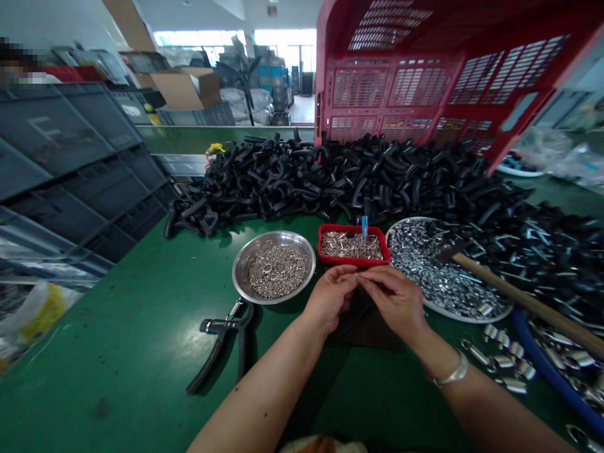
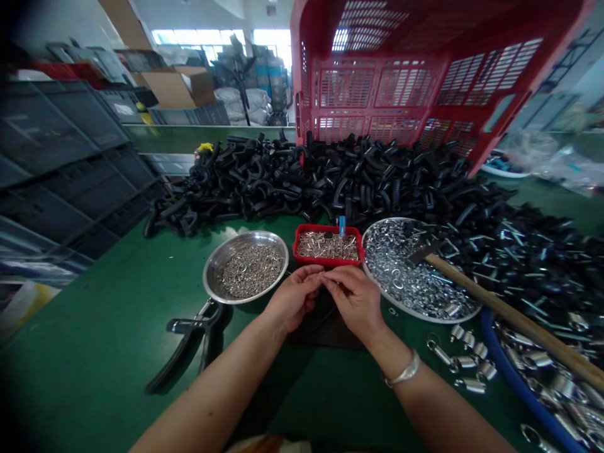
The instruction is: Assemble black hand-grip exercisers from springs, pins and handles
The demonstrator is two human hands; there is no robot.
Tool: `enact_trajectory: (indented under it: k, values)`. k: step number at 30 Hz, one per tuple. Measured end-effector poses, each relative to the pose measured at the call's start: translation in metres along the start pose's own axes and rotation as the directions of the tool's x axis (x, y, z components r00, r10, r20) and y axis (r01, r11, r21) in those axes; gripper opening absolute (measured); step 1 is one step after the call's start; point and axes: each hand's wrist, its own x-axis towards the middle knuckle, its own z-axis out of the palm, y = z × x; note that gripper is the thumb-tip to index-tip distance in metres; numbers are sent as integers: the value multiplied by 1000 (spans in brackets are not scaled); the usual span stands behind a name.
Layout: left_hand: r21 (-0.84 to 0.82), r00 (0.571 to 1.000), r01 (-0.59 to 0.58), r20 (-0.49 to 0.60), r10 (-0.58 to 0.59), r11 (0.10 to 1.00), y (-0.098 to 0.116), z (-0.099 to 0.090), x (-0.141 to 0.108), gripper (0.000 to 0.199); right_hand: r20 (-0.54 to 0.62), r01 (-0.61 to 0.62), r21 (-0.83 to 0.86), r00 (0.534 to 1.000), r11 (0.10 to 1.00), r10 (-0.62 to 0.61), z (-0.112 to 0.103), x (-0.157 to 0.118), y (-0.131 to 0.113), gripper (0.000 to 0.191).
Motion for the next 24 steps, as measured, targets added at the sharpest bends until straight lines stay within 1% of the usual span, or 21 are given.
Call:
enact_trajectory:
  k: [2, 4, 6, 9, 11, 13, 15, 16, 18, 20, 22, 24]
  values:
    - [-118, 995, 101, 33, -97, 988, 0, 0, 0, 32, 32, 38, -27, 999, 999, -37, -2, 1, 2, 11]
    - [-211, 990, 141, 52, -133, 967, 1, 0, 1, 30, 35, 46, -43, 998, 998, -45, -3, 0, 4, 12]
    - [-239, 988, 155, 65, -143, 959, 2, -1, 1, 30, 23, 21, -32, 1000, 999, -20, -4, 0, 4, 12]
    - [-202, 982, 177, 109, -157, 963, 2, -3, 1, 32, 35, -49, 26, 998, 998, 48, -3, 2, 4, 10]
    - [-137, 986, 141, 107, -126, 981, 1, -3, 1, 34, 60, -101, 49, 993, 994, 98, -3, 3, 4, 10]
    - [-15, 997, 47, 65, -46, 999, 0, -3, 1, 33, 73, -152, 51, 986, 987, 149, -3, 3, 5, 13]
    - [146, 997, -81, 27, 78, 986, -1, -4, 3, 29, 74, -185, 29, 980, 982, 182, -4, 1, 8, 15]
    - [230, 987, -157, 16, 157, 960, 0, -5, 4, 26, 77, -183, 0, 980, 983, 182, -5, -1, 9, 16]
    - [398, 945, -306, 14, 328, 865, 1, -9, 7, 19, 108, -126, -107, 985, 986, 138, -6, -6, 15, 17]
    - [581, 884, -403, 45, 466, 707, 4, -14, 9, 12, 179, -23, -247, 981, 969, 69, -7, -12, 20, 17]
    - [763, 840, -412, 106, 532, 498, 6, -18, 8, 9, 238, 62, -354, 971, 933, 26, -6, -17, 25, 18]
    - [890, 829, -353, 154, 537, 290, 8, -20, 6, 9, 253, 94, -419, 967, 903, 17, -5, -21, 27, 20]
